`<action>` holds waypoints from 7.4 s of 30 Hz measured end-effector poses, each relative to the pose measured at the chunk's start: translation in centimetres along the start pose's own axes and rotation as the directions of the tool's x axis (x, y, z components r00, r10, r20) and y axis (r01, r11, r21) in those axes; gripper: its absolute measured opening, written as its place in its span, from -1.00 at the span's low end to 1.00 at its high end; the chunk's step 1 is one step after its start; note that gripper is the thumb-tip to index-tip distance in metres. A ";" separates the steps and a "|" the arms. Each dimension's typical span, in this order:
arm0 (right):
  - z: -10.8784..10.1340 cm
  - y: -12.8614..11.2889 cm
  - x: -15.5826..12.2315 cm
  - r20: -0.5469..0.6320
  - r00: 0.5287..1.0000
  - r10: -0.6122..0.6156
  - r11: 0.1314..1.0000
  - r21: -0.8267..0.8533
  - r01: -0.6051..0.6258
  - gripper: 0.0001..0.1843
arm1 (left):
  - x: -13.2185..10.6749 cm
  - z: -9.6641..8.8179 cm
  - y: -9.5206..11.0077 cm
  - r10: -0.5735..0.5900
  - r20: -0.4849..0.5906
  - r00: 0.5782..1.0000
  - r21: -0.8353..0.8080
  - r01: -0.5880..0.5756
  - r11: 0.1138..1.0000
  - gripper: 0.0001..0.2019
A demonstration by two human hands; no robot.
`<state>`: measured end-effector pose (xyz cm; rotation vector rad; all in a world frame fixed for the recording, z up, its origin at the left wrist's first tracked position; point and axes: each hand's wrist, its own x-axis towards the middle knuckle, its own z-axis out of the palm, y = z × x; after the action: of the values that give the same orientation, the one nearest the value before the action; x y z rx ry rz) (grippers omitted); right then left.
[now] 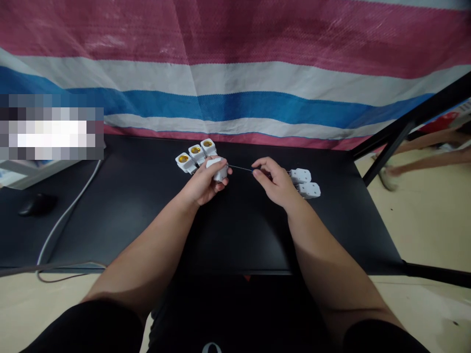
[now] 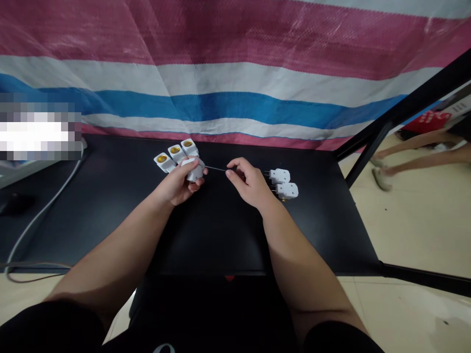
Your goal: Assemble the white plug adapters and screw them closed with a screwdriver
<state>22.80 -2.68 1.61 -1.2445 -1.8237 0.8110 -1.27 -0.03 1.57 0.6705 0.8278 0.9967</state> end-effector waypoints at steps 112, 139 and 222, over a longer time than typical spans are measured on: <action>1.5 0.1 -0.1 -0.065 0.995 0.070 0.983 0.174 -0.058 -0.58 | -0.3 0.6 -0.7 0.386 -0.207 0.899 0.262 -0.329 0.907 -0.76; 0.5 0.5 0.2 -0.027 0.997 0.068 0.977 0.203 -0.062 -0.62 | 0.3 -0.7 -1.4 0.419 -0.139 0.898 0.437 -0.324 0.839 -0.66; 0.5 -0.2 0.0 0.076 0.991 0.107 0.994 0.013 -0.108 -0.44 | 0.1 0.0 -1.1 0.409 -0.225 0.884 0.435 -0.284 0.854 -0.65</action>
<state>22.25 -2.83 1.55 -1.3267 -1.8177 0.9428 -0.78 -0.33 0.65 1.0551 1.2323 1.3061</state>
